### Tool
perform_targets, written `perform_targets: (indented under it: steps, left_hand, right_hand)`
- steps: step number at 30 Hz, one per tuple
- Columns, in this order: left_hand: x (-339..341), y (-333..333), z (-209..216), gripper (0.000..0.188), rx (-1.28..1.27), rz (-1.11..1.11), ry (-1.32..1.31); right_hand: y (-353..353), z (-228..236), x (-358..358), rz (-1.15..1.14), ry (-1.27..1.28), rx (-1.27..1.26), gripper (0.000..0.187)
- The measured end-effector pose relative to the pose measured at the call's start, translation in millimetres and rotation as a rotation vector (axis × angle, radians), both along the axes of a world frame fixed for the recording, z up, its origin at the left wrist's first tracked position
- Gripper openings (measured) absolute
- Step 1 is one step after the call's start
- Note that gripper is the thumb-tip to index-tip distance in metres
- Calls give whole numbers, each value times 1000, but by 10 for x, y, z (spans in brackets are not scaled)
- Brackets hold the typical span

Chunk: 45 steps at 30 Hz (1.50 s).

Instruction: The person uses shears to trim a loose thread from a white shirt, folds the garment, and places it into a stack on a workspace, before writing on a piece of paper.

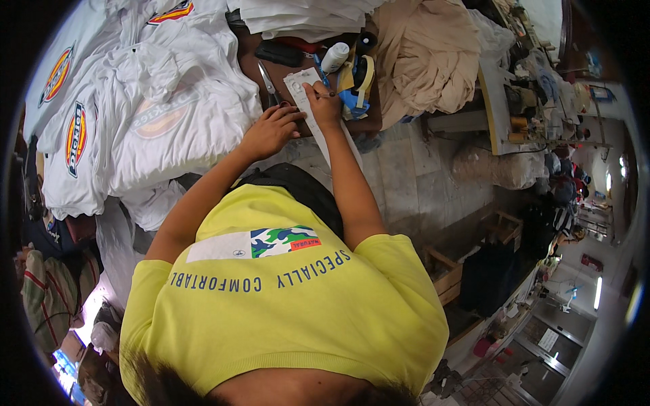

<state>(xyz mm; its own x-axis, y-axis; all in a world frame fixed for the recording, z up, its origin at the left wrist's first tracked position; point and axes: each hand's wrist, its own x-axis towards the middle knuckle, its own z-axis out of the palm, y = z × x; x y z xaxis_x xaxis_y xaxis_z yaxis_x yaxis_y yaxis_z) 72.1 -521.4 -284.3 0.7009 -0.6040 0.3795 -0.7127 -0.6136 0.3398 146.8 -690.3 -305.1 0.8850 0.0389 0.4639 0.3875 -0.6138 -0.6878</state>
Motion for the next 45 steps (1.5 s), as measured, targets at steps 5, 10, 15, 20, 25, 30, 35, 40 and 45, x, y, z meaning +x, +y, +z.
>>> perform_targets:
  steps: [5,10,15,20,25,30,35,40,45]
  left_hand:
    - [-3,10,1,25,6,-7,5]
    - [-17,26,15,26,12,-8,7]
    - [-15,23,11,25,8,-10,9]
    - [6,94,108,25,-235,99,332]
    - [57,146,0,27,-531,223,424]
    - [67,132,25,28,-558,216,426]
    - [59,137,52,26,-536,189,402]
    - [45,133,69,26,-487,173,384]
    - [76,104,51,27,-526,173,419]
  right_hand:
    - [-15,-73,20,-12,-16,-5,28]
    - [26,21,-9,4,-7,6,28]
    - [1,-34,9,-26,-45,-45,28]
    - [-48,76,1,17,148,259,27]
    - [23,563,-330,307,428,625,50]
    - [67,645,-439,341,536,611,61]
    - [118,531,-485,343,594,580,46]
    - [253,270,-446,359,347,425,33]
    - [272,666,-302,309,551,421,42]
